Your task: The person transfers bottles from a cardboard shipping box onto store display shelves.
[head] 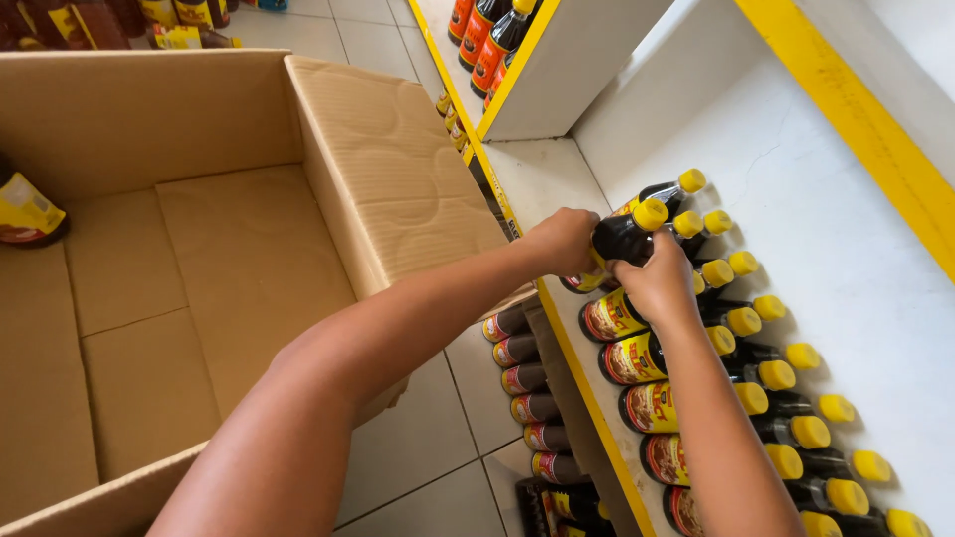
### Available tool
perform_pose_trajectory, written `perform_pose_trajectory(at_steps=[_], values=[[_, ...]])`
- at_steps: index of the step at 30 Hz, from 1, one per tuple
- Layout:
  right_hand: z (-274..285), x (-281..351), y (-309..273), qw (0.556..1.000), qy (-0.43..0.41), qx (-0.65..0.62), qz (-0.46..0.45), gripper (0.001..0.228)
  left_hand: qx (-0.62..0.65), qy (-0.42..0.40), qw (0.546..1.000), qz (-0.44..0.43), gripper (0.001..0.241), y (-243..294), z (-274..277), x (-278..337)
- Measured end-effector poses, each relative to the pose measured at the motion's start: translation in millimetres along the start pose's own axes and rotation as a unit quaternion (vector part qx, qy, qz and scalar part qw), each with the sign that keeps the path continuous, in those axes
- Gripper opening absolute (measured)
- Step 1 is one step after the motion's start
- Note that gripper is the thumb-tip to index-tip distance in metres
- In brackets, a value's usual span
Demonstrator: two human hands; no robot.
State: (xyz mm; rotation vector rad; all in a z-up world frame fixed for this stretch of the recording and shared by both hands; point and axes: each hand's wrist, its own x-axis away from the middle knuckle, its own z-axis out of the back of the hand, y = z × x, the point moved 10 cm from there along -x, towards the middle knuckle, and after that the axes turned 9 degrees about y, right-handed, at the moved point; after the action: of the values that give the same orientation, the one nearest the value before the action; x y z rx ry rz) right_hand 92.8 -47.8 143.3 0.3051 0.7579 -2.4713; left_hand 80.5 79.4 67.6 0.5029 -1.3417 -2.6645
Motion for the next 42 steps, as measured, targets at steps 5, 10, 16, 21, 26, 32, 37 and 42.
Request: perform_pose_trajectory(at_steps=[5, 10, 16, 21, 26, 32, 37, 42], values=[[-19, -1, 21, 0.999, -0.022, -0.034, -0.024, 0.046, 0.016, -0.006, 1.0, 0.011, 0.054, -9, -16, -2], [-28, -2, 24, 0.975, -0.03, -0.213, -0.056, 0.047, 0.018, -0.005, 1.0, 0.017, 0.052, -20, -30, -8], [-33, 0, 31, 0.961, -0.029, -0.264, -0.071, 0.048, 0.023, -0.014, 0.999, 0.043, 0.051, -26, -41, -3], [-31, 10, 18, 0.936, -0.02, -0.339, -0.092, 0.062, 0.017, -0.014, 0.998, 0.052, 0.056, -22, -38, 2], [-33, 11, 24, 0.92, -0.002, -0.39, -0.044, 0.081, -0.01, -0.013, 0.998, 0.059, 0.067, -20, -32, 7], [-14, 14, 24, 0.91, 0.035, -0.402, -0.097, 0.095, -0.027, -0.025, 0.998, 0.053, 0.078, -19, -40, 19], [-4, 12, 23, 0.897, 0.03, -0.44, -0.034, 0.086, 0.005, 0.006, 0.999, 0.032, 0.076, -18, -47, 23], [-3, 12, 24, 0.896, 0.033, -0.439, -0.048, 0.085, 0.007, 0.008, 1.0, 0.022, 0.073, -27, -57, 18]])
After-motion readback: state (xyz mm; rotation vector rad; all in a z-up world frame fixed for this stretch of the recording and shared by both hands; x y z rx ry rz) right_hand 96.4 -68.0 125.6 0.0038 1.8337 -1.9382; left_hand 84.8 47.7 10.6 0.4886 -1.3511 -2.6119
